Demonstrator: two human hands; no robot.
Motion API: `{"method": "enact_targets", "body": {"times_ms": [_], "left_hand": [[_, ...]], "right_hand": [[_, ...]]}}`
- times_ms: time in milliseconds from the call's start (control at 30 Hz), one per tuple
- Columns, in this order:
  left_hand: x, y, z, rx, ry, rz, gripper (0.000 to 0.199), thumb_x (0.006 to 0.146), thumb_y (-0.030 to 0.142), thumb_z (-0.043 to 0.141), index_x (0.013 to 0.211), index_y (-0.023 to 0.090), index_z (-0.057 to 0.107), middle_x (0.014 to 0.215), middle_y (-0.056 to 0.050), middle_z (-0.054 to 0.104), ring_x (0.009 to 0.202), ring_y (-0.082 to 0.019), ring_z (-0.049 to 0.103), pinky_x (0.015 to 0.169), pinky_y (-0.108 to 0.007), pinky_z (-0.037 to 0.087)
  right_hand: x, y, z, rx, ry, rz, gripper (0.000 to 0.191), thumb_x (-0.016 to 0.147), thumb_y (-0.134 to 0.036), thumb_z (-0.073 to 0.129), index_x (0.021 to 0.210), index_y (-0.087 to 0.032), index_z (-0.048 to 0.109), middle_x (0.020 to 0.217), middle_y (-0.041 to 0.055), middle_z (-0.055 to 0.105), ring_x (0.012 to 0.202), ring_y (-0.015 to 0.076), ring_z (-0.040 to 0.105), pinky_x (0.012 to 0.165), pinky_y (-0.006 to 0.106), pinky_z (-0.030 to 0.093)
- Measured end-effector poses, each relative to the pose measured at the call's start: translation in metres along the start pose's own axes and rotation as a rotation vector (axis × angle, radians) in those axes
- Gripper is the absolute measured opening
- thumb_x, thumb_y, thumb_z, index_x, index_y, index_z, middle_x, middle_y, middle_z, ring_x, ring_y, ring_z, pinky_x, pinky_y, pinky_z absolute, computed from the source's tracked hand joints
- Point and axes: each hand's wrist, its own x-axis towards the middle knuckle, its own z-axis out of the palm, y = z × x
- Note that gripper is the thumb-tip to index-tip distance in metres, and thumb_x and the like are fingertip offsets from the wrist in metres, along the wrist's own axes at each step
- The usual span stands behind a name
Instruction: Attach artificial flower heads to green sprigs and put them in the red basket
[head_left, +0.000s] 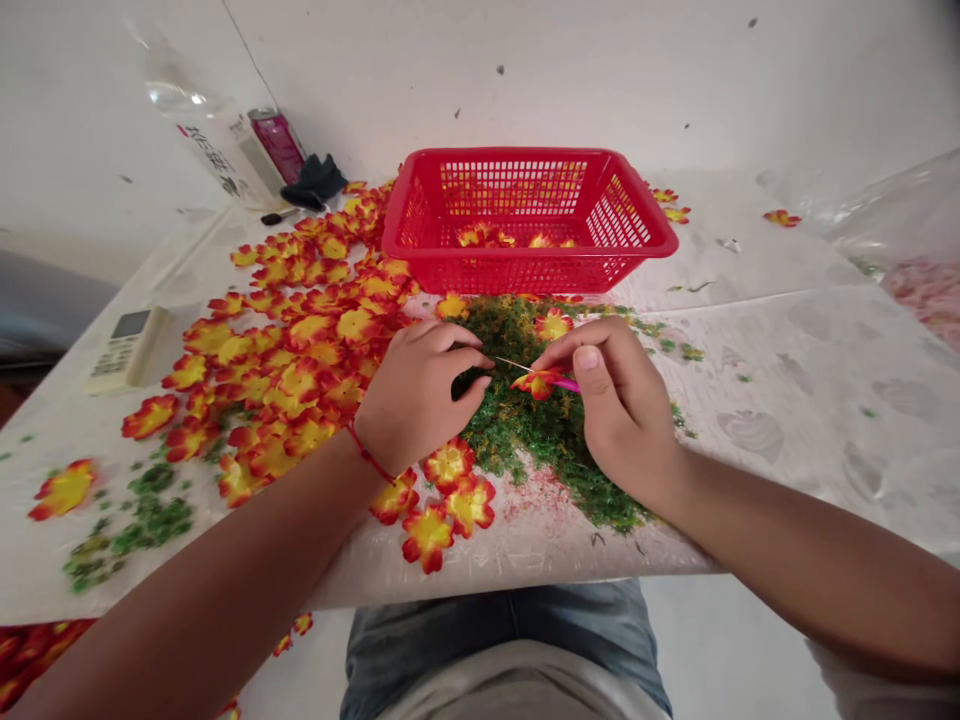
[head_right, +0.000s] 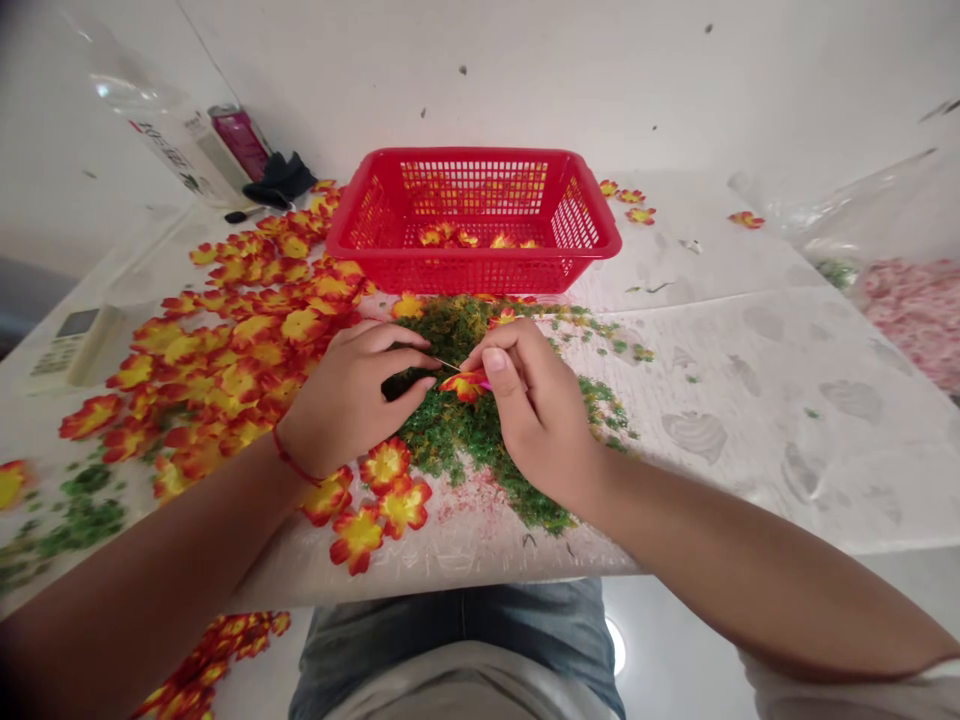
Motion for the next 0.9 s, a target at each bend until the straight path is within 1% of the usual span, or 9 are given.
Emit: {"method": "enact_targets", "body": {"times_ms": [133, 267, 367, 467, 600, 667, 733, 833, 900], "left_hand": [[0.001, 0.000, -0.001, 0.020, -0.021, 0.009, 0.017, 0.109, 0.025, 0.071, 0.100, 0.023, 0.085, 0.123, -0.009, 0.084, 0.118, -0.031, 0.077, 0.108, -0.052, 0.055], [0.003, 0.001, -0.003, -0.005, 0.009, -0.010, 0.016, 0.112, 0.025, 0.069, 0.107, 0.023, 0.084, 0.122, -0.009, 0.085, 0.117, -0.031, 0.078, 0.108, -0.050, 0.056], [0.004, 0.004, -0.006, -0.108, 0.070, -0.057, 0.014, 0.113, 0.026, 0.071, 0.112, 0.023, 0.085, 0.114, -0.007, 0.088, 0.109, -0.028, 0.081, 0.104, -0.044, 0.060], [0.004, 0.007, -0.009, -0.253, 0.137, -0.166, 0.010, 0.108, 0.030, 0.081, 0.112, 0.024, 0.088, 0.110, -0.004, 0.090, 0.102, -0.025, 0.084, 0.097, -0.036, 0.065], [0.004, 0.010, -0.012, -0.410, 0.143, -0.246, 0.012, 0.101, 0.037, 0.090, 0.107, 0.026, 0.090, 0.104, -0.002, 0.091, 0.096, -0.024, 0.086, 0.091, -0.033, 0.069], [0.004, 0.011, -0.013, -0.452, 0.125, -0.260, 0.014, 0.100, 0.038, 0.091, 0.107, 0.026, 0.091, 0.103, -0.003, 0.091, 0.094, -0.023, 0.086, 0.089, -0.032, 0.070], [0.004, 0.014, -0.014, -0.484, 0.118, -0.250, 0.016, 0.099, 0.040, 0.092, 0.107, 0.026, 0.092, 0.103, -0.003, 0.091, 0.093, -0.023, 0.086, 0.090, -0.032, 0.070], [0.003, 0.018, -0.013, -0.549, 0.121, -0.221, 0.014, 0.098, 0.038, 0.093, 0.107, 0.027, 0.092, 0.101, -0.003, 0.091, 0.092, -0.022, 0.086, 0.092, -0.033, 0.072], [0.003, 0.019, -0.012, -0.598, 0.126, -0.226, 0.015, 0.097, 0.036, 0.095, 0.108, 0.027, 0.093, 0.102, -0.003, 0.091, 0.090, -0.022, 0.087, 0.089, -0.032, 0.072]], "right_hand": [[0.001, -0.001, 0.000, -0.013, 0.004, -0.007, 0.030, 0.122, -0.048, 0.053, 0.112, -0.028, 0.073, 0.102, 0.0040, 0.077, 0.091, 0.0207, 0.073, 0.079, 0.039, 0.057], [0.001, -0.001, 0.000, -0.006, 0.013, -0.009, 0.029, 0.121, -0.048, 0.054, 0.112, -0.028, 0.073, 0.102, 0.0041, 0.078, 0.092, 0.0210, 0.074, 0.077, 0.039, 0.059], [0.000, -0.001, 0.000, 0.000, 0.014, -0.002, 0.029, 0.121, -0.048, 0.055, 0.111, -0.028, 0.073, 0.102, 0.0040, 0.078, 0.093, 0.0208, 0.075, 0.078, 0.039, 0.059], [-0.001, 0.000, 0.001, 0.017, 0.031, -0.023, 0.027, 0.121, -0.046, 0.055, 0.112, -0.028, 0.073, 0.103, 0.0037, 0.079, 0.094, 0.0205, 0.076, 0.081, 0.040, 0.060], [-0.001, 0.001, 0.002, 0.087, 0.080, -0.091, 0.024, 0.122, -0.044, 0.054, 0.114, -0.030, 0.071, 0.103, 0.0040, 0.079, 0.095, 0.0221, 0.078, 0.083, 0.043, 0.063], [-0.002, 0.001, 0.001, 0.120, 0.085, -0.135, 0.020, 0.121, -0.042, 0.055, 0.116, -0.030, 0.070, 0.103, 0.0042, 0.079, 0.095, 0.0226, 0.079, 0.083, 0.044, 0.065], [-0.003, 0.001, 0.000, 0.124, 0.049, -0.168, 0.017, 0.120, -0.041, 0.056, 0.119, -0.030, 0.070, 0.105, 0.0050, 0.079, 0.096, 0.0232, 0.080, 0.084, 0.044, 0.067], [-0.003, 0.000, -0.001, 0.111, 0.002, -0.185, 0.016, 0.121, -0.037, 0.055, 0.121, -0.030, 0.069, 0.107, 0.0060, 0.080, 0.097, 0.0236, 0.081, 0.086, 0.045, 0.068], [-0.003, -0.001, -0.001, 0.104, 0.017, -0.190, 0.016, 0.121, -0.036, 0.054, 0.122, -0.030, 0.069, 0.107, 0.0058, 0.080, 0.097, 0.0233, 0.081, 0.086, 0.045, 0.067]]}}
